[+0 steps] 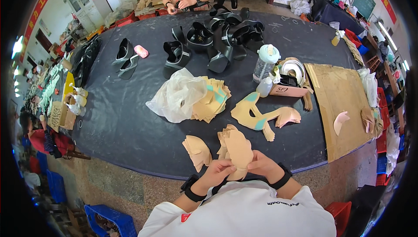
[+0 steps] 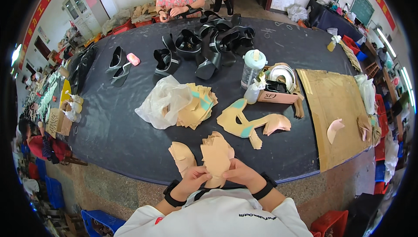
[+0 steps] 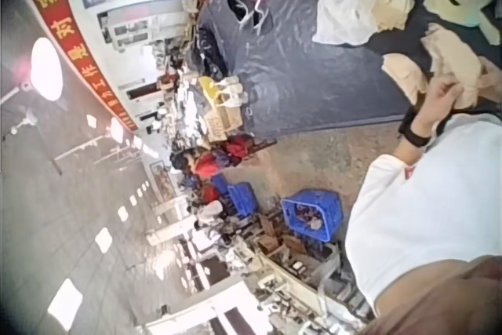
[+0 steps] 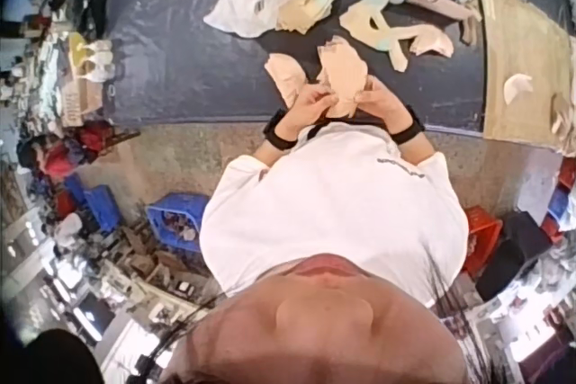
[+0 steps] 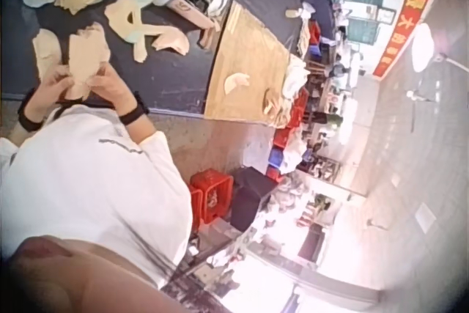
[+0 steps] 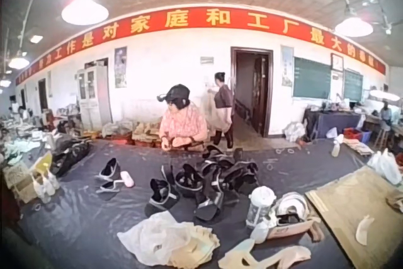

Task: Inspecting and sorting pre-cut shoe components on a production table.

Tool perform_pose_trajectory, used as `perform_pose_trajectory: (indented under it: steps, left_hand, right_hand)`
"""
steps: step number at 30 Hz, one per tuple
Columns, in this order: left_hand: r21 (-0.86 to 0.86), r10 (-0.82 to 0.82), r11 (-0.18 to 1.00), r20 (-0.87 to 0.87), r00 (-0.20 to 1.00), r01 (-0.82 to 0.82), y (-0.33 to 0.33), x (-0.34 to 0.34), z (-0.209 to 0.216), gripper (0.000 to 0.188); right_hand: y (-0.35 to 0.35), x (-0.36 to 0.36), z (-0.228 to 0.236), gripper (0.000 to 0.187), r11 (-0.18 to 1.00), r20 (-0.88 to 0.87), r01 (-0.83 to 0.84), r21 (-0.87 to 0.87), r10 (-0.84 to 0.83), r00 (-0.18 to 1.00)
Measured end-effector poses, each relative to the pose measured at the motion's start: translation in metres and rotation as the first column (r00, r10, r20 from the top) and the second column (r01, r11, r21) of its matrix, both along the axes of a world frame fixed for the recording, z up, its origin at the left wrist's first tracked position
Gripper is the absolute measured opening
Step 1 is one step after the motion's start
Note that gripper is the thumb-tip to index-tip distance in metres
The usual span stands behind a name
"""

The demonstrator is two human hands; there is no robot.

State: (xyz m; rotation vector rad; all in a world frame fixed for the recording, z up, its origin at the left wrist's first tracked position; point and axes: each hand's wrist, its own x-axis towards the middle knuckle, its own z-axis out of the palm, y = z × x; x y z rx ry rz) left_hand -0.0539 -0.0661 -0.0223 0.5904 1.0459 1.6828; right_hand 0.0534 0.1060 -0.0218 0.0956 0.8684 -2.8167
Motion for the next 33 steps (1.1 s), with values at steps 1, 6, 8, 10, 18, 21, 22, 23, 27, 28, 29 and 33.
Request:
perform_pose_trajectory:
  steps: [1, 6, 8, 10, 18, 21, 22, 23, 27, 28, 29, 33]
  left_hand:
    - [-0.055, -0.044, 0.998, -0.046, 0.998, 0.041, 0.001, 0.001, -0.007, 0.01]
    - [-0.069, 0.005, 0.997, -0.429, 0.903, -0.039, 0.007, 0.001, -0.014, 0.018]
    - [-0.248, 0.227, 0.852, -0.619, 0.752, -0.461, -0.002, -0.009, -0.062, 0.031]
    - [-0.252, 0.094, 0.34, -0.95, 0.299, -0.906, -0.012, -0.022, -0.076, 0.062]
    - [-0.708, 0.171, 0.392, -0.571, 0.803, -0.587, -0.045, -0.055, -0.12, 0.075]
    - [-0.519, 0.408, 0.582, -0.48, 0.777, -0.626, -0.042, -0.048, -0.109, 0.058]
    - [-0.336, 0.583, 0.669, -0.317, 0.748, -0.663, -0.039, -0.048, -0.102, 0.055]
    - [-0.399, 0.555, 0.706, -0.203, 0.807, -0.585, -0.033, -0.046, -0.068, 0.053]
    - [-0.277, 0.439, 0.839, -0.163, 0.883, -0.468, -0.026, -0.034, -0.008, 0.056]
    - [-0.226, 0.412, 0.871, -0.152, 0.898, -0.437, -0.023, -0.032, 0.004, 0.056]
    - [-0.172, 0.383, 0.898, -0.144, 0.912, -0.404, -0.021, -0.032, 0.011, 0.056]
    - [-0.195, 0.333, 0.932, 0.119, 0.936, -0.306, -0.03, -0.041, 0.014, 0.046]
  right_hand:
    - [0.001, 0.001, -0.002, 0.032, 0.996, 0.002, 0.07, -0.054, -0.07, 0.998]
    - [0.015, 0.003, 0.003, 0.021, 0.934, 0.184, 0.331, 0.133, -0.352, 0.918]
    - [0.029, 0.006, -0.008, 0.018, 0.862, 0.318, 0.469, 0.193, -0.506, 0.801]
    - [0.037, 0.005, -0.008, 0.018, 0.793, 0.322, 0.51, 0.333, -0.604, 0.729]
    - [0.018, -0.021, -0.025, 0.025, 0.808, 0.256, 0.436, 0.396, -0.553, 0.793]
    - [0.008, -0.021, -0.028, 0.029, 0.047, -0.138, 0.232, 0.972, -0.683, 0.717]
    - [0.003, -0.027, -0.026, 0.032, -0.648, -0.523, 0.119, 0.753, -0.478, 0.706]
    - [-0.005, -0.031, -0.01, 0.034, -0.625, -0.554, 0.22, 0.749, -0.409, 0.725]
    - [-0.037, -0.042, 0.014, 0.028, -0.218, -0.48, 0.437, 0.873, -0.218, 0.85]
    - [-0.042, -0.048, 0.015, 0.025, -0.173, -0.511, 0.489, 0.855, -0.114, 0.852]
    - [-0.044, -0.052, 0.017, 0.022, -0.124, -0.542, 0.536, 0.835, -0.009, 0.841]
    - [-0.038, -0.051, 0.027, 0.016, -0.283, -0.7, 0.713, 0.641, 0.163, 0.695]
